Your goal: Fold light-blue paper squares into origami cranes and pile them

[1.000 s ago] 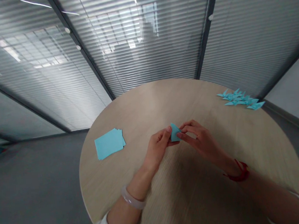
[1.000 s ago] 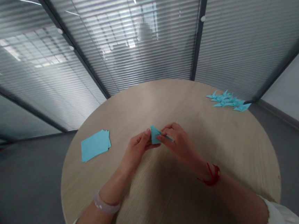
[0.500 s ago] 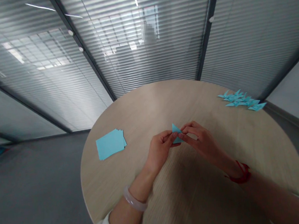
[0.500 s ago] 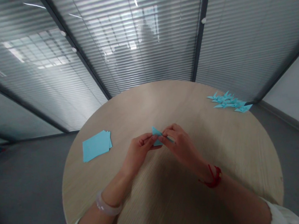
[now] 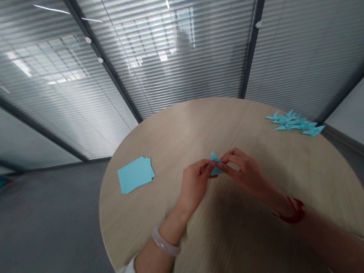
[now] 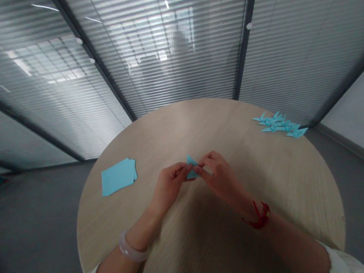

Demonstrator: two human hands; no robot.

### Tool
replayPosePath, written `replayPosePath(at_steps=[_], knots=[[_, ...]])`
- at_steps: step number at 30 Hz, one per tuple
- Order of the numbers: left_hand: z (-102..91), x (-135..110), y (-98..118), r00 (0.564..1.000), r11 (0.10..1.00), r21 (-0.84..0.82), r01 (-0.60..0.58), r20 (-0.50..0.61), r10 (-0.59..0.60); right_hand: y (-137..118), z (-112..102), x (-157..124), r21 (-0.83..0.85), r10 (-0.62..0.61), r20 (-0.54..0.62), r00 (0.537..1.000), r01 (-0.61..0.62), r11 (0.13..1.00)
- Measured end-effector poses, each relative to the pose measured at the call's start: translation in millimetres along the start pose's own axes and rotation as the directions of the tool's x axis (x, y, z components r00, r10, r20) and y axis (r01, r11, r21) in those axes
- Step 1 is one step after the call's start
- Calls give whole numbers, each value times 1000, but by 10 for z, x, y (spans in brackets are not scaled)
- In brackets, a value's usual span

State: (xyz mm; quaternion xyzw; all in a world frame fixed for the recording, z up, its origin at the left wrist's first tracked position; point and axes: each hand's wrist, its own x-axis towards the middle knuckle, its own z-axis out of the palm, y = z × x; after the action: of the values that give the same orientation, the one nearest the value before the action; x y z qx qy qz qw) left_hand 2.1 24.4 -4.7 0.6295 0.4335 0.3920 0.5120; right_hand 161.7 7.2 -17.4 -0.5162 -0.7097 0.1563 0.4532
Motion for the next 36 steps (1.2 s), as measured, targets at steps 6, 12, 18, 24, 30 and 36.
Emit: replayPosePath(at_steps=[6, 12, 18, 24, 30, 36], knots=[[10, -63, 29, 990, 909, 394, -136, 27, 137, -42, -29, 4, 26, -6, -77, 997, 8, 1000], [47, -89, -5, 974, 857, 463, -225, 86, 209, -66, -55, 19, 80, 30, -54, 998, -25, 996], [37, -87, 3, 970, 839, 487, -242, 114, 214, -72, -61, 19, 93, 54, -45, 997, -50, 994], [33, -92, -1, 970, 828, 505, -242, 120, 211, -68, -61, 17, 123, 57, -41, 998, -52, 991], [33, -94, 8, 977, 868, 448, -213, 115, 180, -97, -78, 30, 155, 106, -42, 993, -98, 983], [16, -65, 33, 997, 976, 209, -66, 57, 56, -78, -111, 38, 290, 255, -81, 964, -222, 931]])
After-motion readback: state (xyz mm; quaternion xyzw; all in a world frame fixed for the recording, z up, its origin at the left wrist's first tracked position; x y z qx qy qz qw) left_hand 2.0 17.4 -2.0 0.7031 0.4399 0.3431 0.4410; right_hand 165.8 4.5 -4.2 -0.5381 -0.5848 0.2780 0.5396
